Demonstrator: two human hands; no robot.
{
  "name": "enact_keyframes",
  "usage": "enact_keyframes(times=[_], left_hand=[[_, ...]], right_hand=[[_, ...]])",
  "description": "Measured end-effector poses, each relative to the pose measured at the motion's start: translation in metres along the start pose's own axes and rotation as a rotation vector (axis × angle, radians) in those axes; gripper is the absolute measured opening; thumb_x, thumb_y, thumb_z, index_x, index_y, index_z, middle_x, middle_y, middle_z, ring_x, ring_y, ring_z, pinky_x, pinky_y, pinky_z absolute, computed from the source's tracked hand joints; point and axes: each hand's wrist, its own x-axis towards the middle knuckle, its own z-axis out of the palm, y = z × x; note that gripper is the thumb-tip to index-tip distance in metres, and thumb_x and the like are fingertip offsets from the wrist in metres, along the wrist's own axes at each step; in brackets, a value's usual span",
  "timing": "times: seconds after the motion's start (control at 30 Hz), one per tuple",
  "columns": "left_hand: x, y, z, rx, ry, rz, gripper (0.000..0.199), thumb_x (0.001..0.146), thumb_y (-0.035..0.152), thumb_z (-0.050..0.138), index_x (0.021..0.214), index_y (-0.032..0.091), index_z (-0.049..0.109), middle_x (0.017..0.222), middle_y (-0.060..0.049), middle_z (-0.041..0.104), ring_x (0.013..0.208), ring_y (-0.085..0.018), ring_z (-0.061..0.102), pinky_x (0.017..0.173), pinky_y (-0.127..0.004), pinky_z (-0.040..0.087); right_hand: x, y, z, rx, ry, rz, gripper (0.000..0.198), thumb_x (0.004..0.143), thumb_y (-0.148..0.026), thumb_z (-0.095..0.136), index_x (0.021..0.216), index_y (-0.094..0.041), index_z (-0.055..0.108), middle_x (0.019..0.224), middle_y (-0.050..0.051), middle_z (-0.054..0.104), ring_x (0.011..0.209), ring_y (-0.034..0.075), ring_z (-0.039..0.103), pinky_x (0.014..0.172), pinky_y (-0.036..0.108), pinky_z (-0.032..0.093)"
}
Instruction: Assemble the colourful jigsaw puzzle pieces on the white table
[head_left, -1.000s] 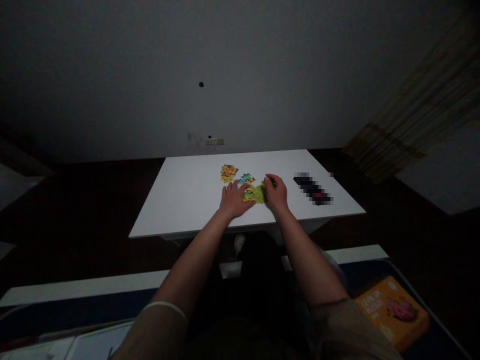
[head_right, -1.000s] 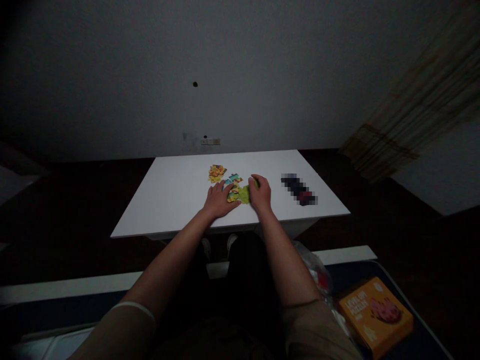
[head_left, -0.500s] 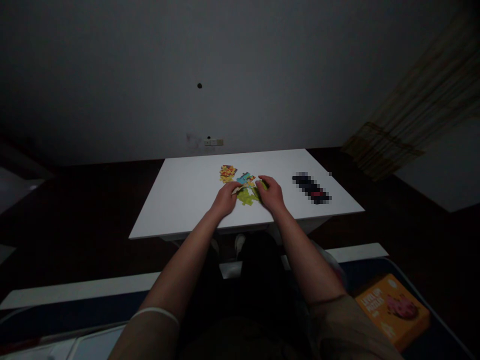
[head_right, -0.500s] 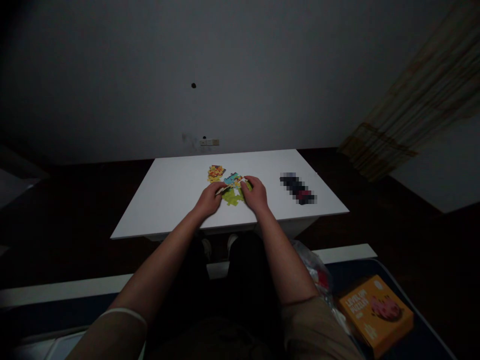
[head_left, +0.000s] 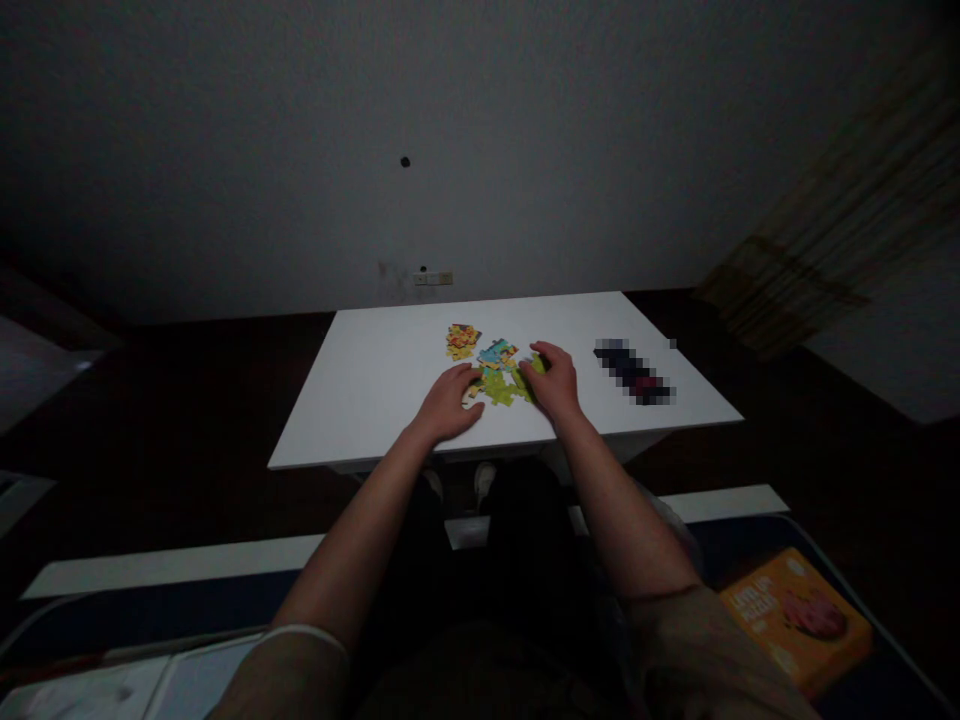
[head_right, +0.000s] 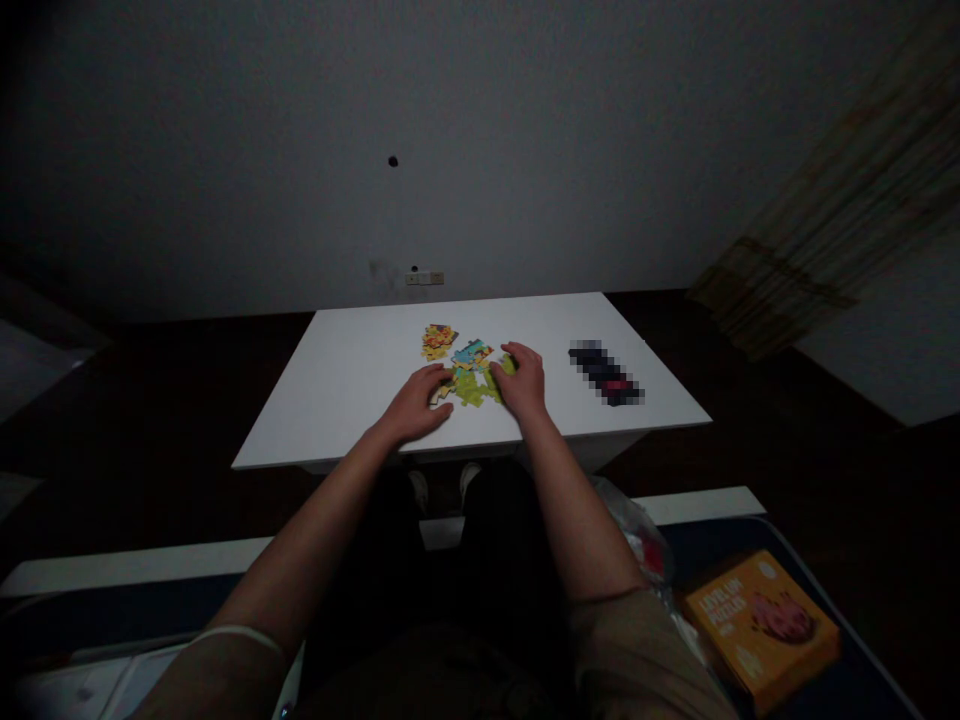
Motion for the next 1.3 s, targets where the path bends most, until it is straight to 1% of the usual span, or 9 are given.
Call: enact_keyframes(times=[0.1,0.2,0.33,0.5,0.57,0.87,1.1,1.2,1.3], left_hand=[[0.006,0.005,0.009,0.061,0.015,-0.053,0.063,0.079,0.048,0.062,0.135,0.022,0.046,0.144,-0.011,0.041,0.134,-0.029,0.034,0.113,-0.047,0.025],[0.01,0.007,0.014,0.12,0.023,-0.113,0.061,0.083,0.054,0.055,0.135,0.023,0.045,0.144,-0.012,0.042,0.134,-0.031,0.033,0.113,-0.051,0.019],[0.008,0.008,0.01,0.115,0.013,-0.093,0.046,0.089,0.046,0.05,0.129,0.025,0.05,0.135,-0.008,0.051,0.128,-0.028,0.041,0.111,-0.045,0.024],[0.005,0.008,0.004,0.017,0.028,-0.076,0.038,0.089,0.038,0.05,0.125,0.027,0.054,0.125,-0.006,0.058,0.118,-0.027,0.049,0.106,-0.04,0.033],[0.005,0.007,0.006,-0.028,0.053,-0.064,0.038,0.087,0.036,0.053,0.124,0.028,0.054,0.122,-0.006,0.059,0.116,-0.027,0.05,0.104,-0.041,0.035],[0.003,0.003,0.008,-0.117,0.103,-0.053,0.041,0.082,0.031,0.061,0.123,0.029,0.054,0.116,-0.006,0.059,0.11,-0.029,0.051,0.099,-0.043,0.039],[0.003,0.004,0.008,-0.141,0.102,-0.077,0.038,0.084,0.031,0.06,0.122,0.03,0.055,0.119,-0.006,0.059,0.112,-0.028,0.051,0.101,-0.043,0.038],[0.004,0.004,0.008,-0.141,0.119,-0.065,0.038,0.084,0.03,0.06,0.121,0.029,0.055,0.119,-0.006,0.06,0.113,-0.027,0.051,0.102,-0.042,0.038],[0.004,0.006,0.005,-0.188,0.155,-0.07,0.035,0.084,0.032,0.06,0.119,0.029,0.056,0.121,-0.005,0.06,0.116,-0.027,0.05,0.104,-0.042,0.037]], right_hand=[[-0.001,-0.001,0.002,-0.074,-0.022,-0.029,0.037,0.076,-0.033,0.06,0.11,-0.021,0.065,0.119,0.009,0.062,0.114,0.027,0.052,0.104,0.045,0.039],[-0.002,-0.004,0.003,-0.138,-0.077,-0.022,0.037,0.077,-0.03,0.055,0.111,-0.021,0.065,0.121,0.009,0.062,0.115,0.027,0.052,0.103,0.047,0.039],[-0.003,-0.007,-0.001,-0.198,-0.178,-0.063,0.039,0.077,-0.029,0.053,0.114,-0.024,0.064,0.125,0.006,0.06,0.121,0.028,0.048,0.106,0.05,0.034],[-0.005,0.005,-0.022,-0.245,-0.417,-0.255,0.052,0.071,-0.023,0.058,0.123,-0.028,0.059,0.125,0.004,0.061,0.125,0.029,0.045,0.108,0.051,0.03],[-0.004,0.011,-0.031,-0.262,-0.464,-0.304,0.052,0.07,-0.021,0.058,0.122,-0.028,0.059,0.122,0.005,0.062,0.122,0.029,0.048,0.106,0.051,0.031],[-0.011,0.006,-0.039,-0.205,-0.369,-0.305,0.033,0.08,-0.021,0.054,0.109,-0.028,0.065,0.112,0.006,0.067,0.107,0.027,0.059,0.096,0.048,0.041],[-0.014,0.011,-0.04,-0.187,-0.308,-0.217,0.016,0.083,-0.037,0.061,0.096,-0.035,0.071,0.1,0.001,0.072,0.096,0.025,0.064,0.101,0.049,0.036],[-0.014,0.008,-0.038,-0.203,-0.288,-0.241,0.015,0.081,-0.041,0.065,0.092,-0.033,0.072,0.096,0.002,0.073,0.092,0.025,0.066,0.1,0.047,0.036],[-0.016,-0.008,-0.032,-0.25,-0.293,-0.315,0.017,0.082,-0.042,0.064,0.092,-0.031,0.072,0.096,0.003,0.073,0.093,0.025,0.065,0.099,0.044,0.035]])
